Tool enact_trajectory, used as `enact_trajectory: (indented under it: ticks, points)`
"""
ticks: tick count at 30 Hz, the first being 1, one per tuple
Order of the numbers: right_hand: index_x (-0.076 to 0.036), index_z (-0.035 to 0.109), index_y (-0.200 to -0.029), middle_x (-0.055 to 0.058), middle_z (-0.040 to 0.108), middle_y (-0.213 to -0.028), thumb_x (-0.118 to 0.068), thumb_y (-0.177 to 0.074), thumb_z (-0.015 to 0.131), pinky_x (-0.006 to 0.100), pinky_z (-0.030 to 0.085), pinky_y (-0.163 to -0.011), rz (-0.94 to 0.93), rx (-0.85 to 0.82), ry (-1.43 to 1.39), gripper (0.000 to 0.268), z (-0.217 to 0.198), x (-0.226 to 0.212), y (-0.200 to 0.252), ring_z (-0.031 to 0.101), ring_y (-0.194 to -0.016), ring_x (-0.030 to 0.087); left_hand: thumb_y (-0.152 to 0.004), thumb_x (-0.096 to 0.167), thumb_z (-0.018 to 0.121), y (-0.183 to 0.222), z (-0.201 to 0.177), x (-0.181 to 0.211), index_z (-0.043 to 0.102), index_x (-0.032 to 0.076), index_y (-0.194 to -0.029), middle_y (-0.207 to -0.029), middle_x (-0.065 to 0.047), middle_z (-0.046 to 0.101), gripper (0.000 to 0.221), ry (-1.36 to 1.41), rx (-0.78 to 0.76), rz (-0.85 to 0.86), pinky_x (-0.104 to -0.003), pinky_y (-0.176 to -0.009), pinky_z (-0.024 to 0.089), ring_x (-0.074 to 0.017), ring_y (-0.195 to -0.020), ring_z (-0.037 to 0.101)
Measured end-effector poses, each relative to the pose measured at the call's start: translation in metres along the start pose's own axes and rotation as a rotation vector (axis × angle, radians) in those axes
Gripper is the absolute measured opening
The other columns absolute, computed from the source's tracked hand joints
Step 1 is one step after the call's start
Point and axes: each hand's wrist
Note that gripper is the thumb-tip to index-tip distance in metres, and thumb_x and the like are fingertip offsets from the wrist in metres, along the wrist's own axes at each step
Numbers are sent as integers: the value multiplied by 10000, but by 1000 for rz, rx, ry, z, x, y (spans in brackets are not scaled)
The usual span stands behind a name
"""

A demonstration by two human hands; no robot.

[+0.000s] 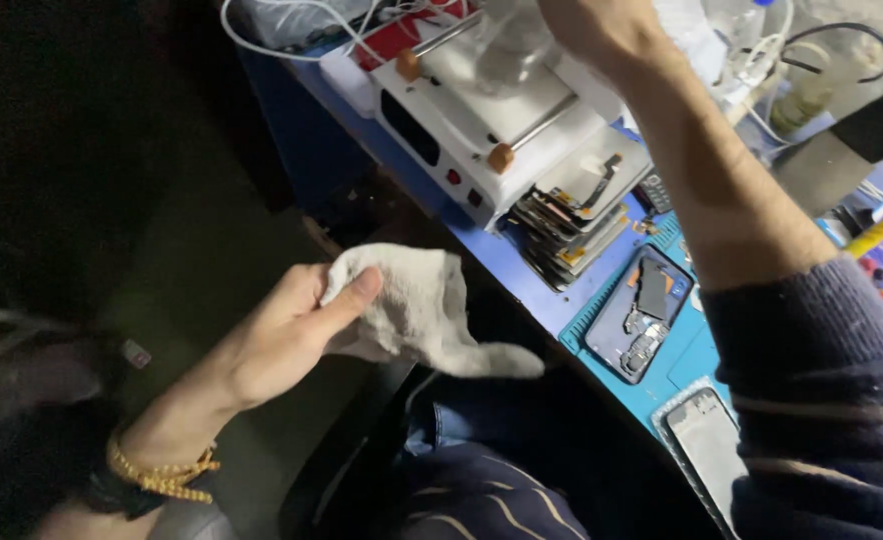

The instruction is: The person scrapes residue from a phone mid-frame with a small blade, wipes the frame surface with a cloth, and uses tweezers to pick at the frame edges while the phone body lies on the workbench.

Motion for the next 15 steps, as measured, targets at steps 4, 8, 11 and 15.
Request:
enact_trajectory:
  ticks: [4, 8, 11, 15]
  points:
    - [7, 666, -1153, 86, 731, -843, -593, -1063, 330, 341, 589, -657, -93, -105, -82, 693, 23, -31, 28, 709, -735, 176, -1096, 335, 488, 6, -17, -12, 701, -38, -1211, -1035, -64, 753, 444, 137, 78, 12, -284, -767, 589, -101, -881, 684]
    - [2, 654, -1163, 69, 737, -830, -676, -1058, 194, 329, 597, -642, -176, -182, -160, 826, 45, -61, 62, 720, -710, 154, -1078, 327, 479, 15, -26, -8, 574, 4, -1359, -1198, -89, 716, 438, 452, 65, 117, -328, -869, 613, -160, -1021, 724]
    - [-1, 648, -1168, 61, 739, -824, -717, -1055, 126, 323, 600, -635, -204, -197, -186, 894, 63, -81, 97, 725, -697, 144, -1082, 346, 493, 21, -29, -11, 530, -12, -1415, -1258, -143, 698, 490, 502, 172, 170, -360, -893, 620, -211, -1075, 732]
    - [5, 674, -1022, 67, 739, -747, -757, -1014, 96, 318, 589, -622, 28, -337, -260, 956, 88, -83, 118, 749, -661, 185, -1077, 362, 507, 31, -22, -3, 542, -10, -1424, -1296, -137, 688, 510, 627, 155, 178, -394, -931, 592, -227, -1127, 709]
Point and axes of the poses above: each hand's wrist, its own y-axis away from the middle knuckle, its own z-axis out of the palm, x = y × z
